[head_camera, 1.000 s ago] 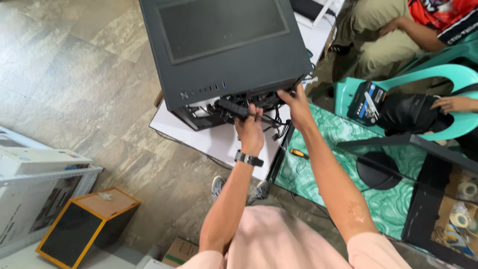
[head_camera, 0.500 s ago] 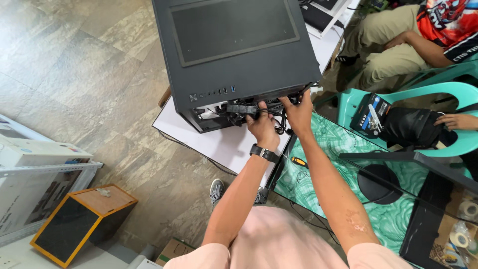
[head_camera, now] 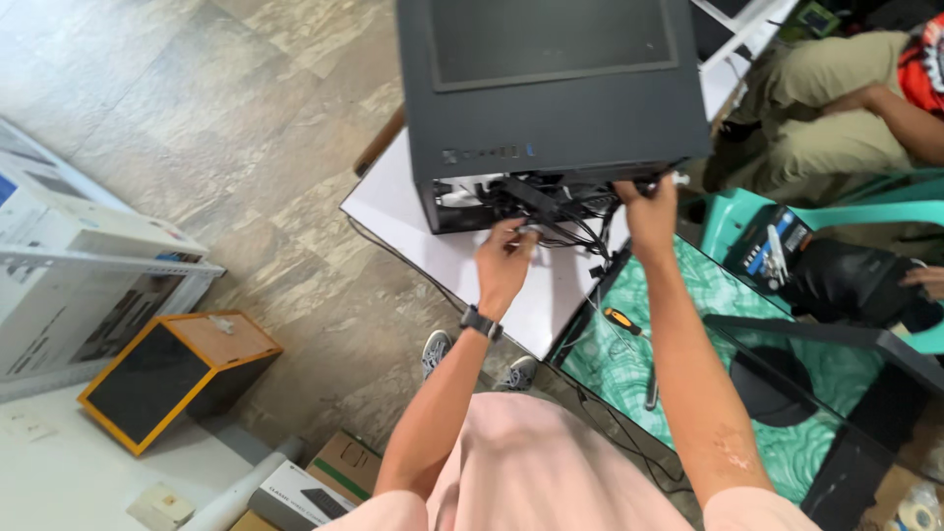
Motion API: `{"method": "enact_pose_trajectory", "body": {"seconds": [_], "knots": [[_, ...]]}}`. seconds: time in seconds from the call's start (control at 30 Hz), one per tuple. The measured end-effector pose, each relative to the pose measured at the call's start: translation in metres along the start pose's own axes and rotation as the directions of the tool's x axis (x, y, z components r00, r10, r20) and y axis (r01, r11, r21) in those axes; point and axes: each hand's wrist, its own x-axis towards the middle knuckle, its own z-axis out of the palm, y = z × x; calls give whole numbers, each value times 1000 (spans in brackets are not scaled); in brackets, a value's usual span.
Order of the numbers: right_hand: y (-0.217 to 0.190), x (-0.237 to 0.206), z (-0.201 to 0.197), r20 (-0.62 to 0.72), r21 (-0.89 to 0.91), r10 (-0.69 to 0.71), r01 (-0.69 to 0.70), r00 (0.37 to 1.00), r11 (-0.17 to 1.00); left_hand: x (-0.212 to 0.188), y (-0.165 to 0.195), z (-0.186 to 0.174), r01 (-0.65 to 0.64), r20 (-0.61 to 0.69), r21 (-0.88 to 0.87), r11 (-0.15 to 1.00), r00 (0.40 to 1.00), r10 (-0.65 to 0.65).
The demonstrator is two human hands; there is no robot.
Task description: The person picks up a bundle of black cables and zip ties, then routes and arranges the cables inside an open desktop computer case on a work table, threading them through the case and adjusting the bundle while working around the components.
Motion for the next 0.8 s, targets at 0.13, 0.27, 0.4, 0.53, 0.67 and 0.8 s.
{"method": "enact_pose_trajectory", "body": {"seconds": [0.13, 0.27, 0.4, 0.53, 0.67, 0.8], "knots": [[-4, 1, -12, -15, -76, 250, -251, 968, 965, 2, 14, -29, -492, -97, 423, 761, 810, 579], [-12, 1, -19, 49, -41, 290, -288, 956, 957, 14, 22, -31, -536, 71, 589, 605, 780, 622], [-14, 0, -19, 89, -16, 212, -212, 973, 977, 16, 17, -16, -482, 32, 531, 697, 833, 552], [-9, -4, -9, 16, -5, 29, -29, 999, 1000, 17, 9, -13, -577, 73, 510, 639, 768, 636], [-7, -5, 1, -73, -77, -21, 15, 997, 997, 24, 7, -12, -602, 67, 531, 597, 732, 678], [-6, -7, 4, -118, 5, 49, -49, 992, 999, 24, 6, -8, -634, 94, 541, 553, 699, 709]]}}
